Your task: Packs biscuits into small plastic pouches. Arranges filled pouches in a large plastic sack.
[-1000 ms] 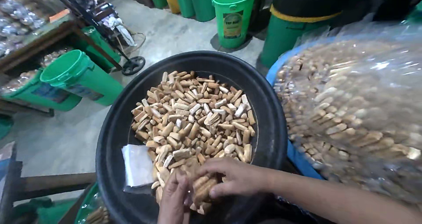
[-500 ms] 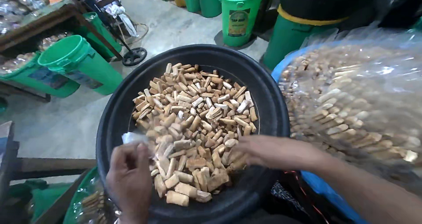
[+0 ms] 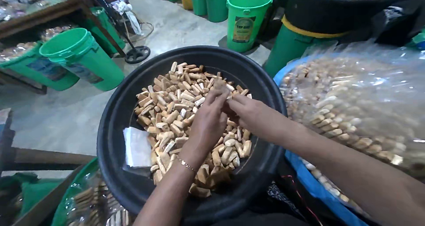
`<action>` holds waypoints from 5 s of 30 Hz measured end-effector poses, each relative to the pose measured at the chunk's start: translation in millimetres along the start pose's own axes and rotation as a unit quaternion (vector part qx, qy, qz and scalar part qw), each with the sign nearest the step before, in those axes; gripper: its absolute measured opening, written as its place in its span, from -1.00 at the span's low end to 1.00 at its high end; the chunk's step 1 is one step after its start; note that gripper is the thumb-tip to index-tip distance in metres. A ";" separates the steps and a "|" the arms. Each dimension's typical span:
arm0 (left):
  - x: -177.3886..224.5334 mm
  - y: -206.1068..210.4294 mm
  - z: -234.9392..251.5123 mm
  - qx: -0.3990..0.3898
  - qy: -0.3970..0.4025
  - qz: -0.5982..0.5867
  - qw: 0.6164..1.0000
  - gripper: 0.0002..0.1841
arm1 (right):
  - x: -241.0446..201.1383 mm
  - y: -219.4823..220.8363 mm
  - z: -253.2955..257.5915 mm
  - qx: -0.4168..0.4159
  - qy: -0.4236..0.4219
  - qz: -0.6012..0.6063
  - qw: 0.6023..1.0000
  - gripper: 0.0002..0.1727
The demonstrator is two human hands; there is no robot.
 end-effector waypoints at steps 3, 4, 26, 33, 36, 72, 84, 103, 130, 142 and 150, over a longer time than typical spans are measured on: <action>-2.1 -7.5 -1.6 0.122 0.081 0.119 0.982 -0.76 | -0.6 -11.4 5.3 0.001 0.070 0.106 0.992 -0.60; -2.7 -8.1 -1.7 0.145 0.096 0.151 0.973 -0.77 | -1.6 -8.7 7.3 0.029 0.068 0.090 0.993 -0.59; -122.1 5.4 -22.8 0.156 -0.355 -0.431 0.815 -0.64 | -9.1 31.3 43.3 -0.120 0.076 0.237 0.961 -0.61; -154.5 -2.3 -32.4 0.255 -0.462 -0.416 0.741 -0.48 | 56.8 107.4 65.4 -0.268 0.278 -0.006 0.922 -0.63; -158.2 -2.8 -33.9 0.264 -0.478 -0.429 0.720 -0.52 | 45.4 58.1 61.7 -0.059 0.193 0.090 0.975 -0.65; -131.7 -10.1 -20.8 0.238 -0.411 -0.429 0.768 -0.53 | -7.3 -8.9 26.4 0.343 -0.161 0.028 0.925 -0.54; -111.5 -1.1 -20.1 0.241 -0.443 -0.476 0.721 -0.59 | -4.0 19.0 24.7 0.018 0.080 0.321 0.944 -0.55; -63.3 -22.4 -14.8 0.109 -0.254 -0.611 0.742 -0.75 | -23.9 -6.5 44.0 0.158 -0.126 0.139 0.970 -0.63; -158.5 -66.6 -28.5 0.327 -0.218 -0.640 0.660 -0.63 | -55.8 114.9 61.1 -0.240 -0.076 0.044 0.967 -0.74; -135.9 -53.9 -18.0 0.272 -0.324 -0.601 0.678 -0.57 | -88.9 126.1 52.9 -0.323 -0.118 0.016 0.939 -0.60; -99.9 -46.3 -7.6 0.204 -0.241 -0.674 0.667 -0.54 | -18.3 -15.5 1.4 0.115 -0.141 0.405 0.896 -0.68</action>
Point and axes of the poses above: each hand's wrist, its own z-axis towards the middle knuckle, its own y-axis out of the palm, x = y × z, the point moved 5 cm from there along z, towards the middle knuckle, and after that the axes turned 9 degrees about z, right-handed, at the moved point
